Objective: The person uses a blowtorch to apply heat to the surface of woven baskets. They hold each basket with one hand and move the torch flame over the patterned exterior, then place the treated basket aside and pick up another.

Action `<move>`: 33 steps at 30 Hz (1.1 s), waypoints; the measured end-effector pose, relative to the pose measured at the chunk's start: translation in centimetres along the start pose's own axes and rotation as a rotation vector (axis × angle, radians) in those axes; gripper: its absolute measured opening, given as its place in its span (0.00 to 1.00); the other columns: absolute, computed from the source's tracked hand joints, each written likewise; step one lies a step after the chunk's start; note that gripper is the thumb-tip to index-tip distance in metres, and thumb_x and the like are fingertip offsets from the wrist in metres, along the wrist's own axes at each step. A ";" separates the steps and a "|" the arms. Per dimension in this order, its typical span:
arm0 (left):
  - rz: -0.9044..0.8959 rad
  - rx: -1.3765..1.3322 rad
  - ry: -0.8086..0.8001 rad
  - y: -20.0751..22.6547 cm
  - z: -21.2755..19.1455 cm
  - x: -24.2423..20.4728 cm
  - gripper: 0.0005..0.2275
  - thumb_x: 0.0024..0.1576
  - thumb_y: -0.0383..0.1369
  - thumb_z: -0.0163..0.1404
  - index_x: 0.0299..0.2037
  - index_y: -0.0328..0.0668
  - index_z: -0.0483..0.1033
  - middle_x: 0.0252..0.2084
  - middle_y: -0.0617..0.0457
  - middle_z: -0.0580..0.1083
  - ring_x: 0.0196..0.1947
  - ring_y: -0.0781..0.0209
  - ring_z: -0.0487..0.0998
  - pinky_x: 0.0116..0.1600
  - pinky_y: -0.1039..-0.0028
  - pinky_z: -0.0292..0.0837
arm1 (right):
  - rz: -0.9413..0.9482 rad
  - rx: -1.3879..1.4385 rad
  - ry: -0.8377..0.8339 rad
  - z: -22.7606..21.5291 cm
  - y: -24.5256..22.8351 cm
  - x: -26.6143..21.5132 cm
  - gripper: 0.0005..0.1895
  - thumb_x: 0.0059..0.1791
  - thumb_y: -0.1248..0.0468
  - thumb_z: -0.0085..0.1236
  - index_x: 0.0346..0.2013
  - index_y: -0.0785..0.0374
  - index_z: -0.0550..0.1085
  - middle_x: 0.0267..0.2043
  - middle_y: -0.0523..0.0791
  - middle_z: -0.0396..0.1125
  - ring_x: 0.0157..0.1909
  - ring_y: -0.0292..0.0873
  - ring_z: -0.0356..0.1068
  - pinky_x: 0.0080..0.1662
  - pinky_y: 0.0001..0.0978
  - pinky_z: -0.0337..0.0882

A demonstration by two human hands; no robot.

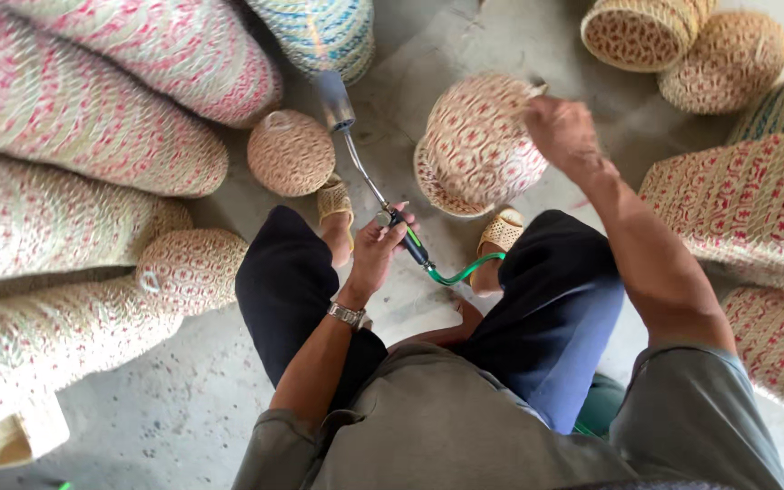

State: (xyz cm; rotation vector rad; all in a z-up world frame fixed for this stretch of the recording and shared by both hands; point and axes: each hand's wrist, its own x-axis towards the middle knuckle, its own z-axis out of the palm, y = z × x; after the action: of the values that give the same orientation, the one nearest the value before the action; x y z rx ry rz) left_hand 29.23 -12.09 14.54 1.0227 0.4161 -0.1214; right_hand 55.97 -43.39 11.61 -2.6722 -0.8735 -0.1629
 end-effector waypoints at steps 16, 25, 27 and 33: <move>0.236 0.482 -0.002 -0.8 4.7 2.9 0.18 0.61 0.38 0.57 0.56 0.36 0.76 0.50 0.52 0.75 0.46 0.63 0.81 0.50 0.72 0.78 | 0.280 1.225 -0.655 -3.7 -18.7 -5.5 0.30 0.42 0.64 0.64 0.57 0.63 0.65 0.45 0.46 0.70 0.46 0.43 0.71 0.48 0.36 0.73; 0.188 1.213 0.132 -5.3 -0.8 6.2 0.32 0.62 0.50 0.51 0.73 0.44 0.61 0.69 0.35 0.61 0.70 0.41 0.61 0.73 0.51 0.56 | 0.581 1.370 -0.128 -6.4 -15.2 -3.2 0.11 0.55 0.63 0.60 0.35 0.66 0.70 0.20 0.39 0.61 0.18 0.33 0.57 0.21 0.29 0.58; 0.048 1.428 0.199 -7.2 -4.7 5.7 0.35 0.61 0.50 0.54 0.75 0.44 0.57 0.75 0.29 0.51 0.75 0.32 0.51 0.75 0.47 0.48 | 0.608 1.266 -0.144 -7.1 -14.8 -2.9 0.11 0.54 0.62 0.60 0.33 0.64 0.71 0.20 0.37 0.61 0.18 0.32 0.59 0.21 0.29 0.61; -0.181 1.668 0.473 -11.3 -13.3 4.4 0.46 0.53 0.49 0.57 0.76 0.48 0.39 0.77 0.32 0.40 0.76 0.32 0.44 0.69 0.47 0.55 | 0.618 1.050 -0.172 -8.7 -15.1 -1.7 0.10 0.54 0.62 0.61 0.36 0.65 0.72 0.23 0.36 0.61 0.23 0.29 0.58 0.23 0.26 0.58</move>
State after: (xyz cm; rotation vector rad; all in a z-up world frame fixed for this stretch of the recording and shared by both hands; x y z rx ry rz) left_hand 26.26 -6.32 -2.25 2.6807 0.8640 -0.4272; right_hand 45.55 -35.81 23.52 -1.8153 -0.0462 0.5290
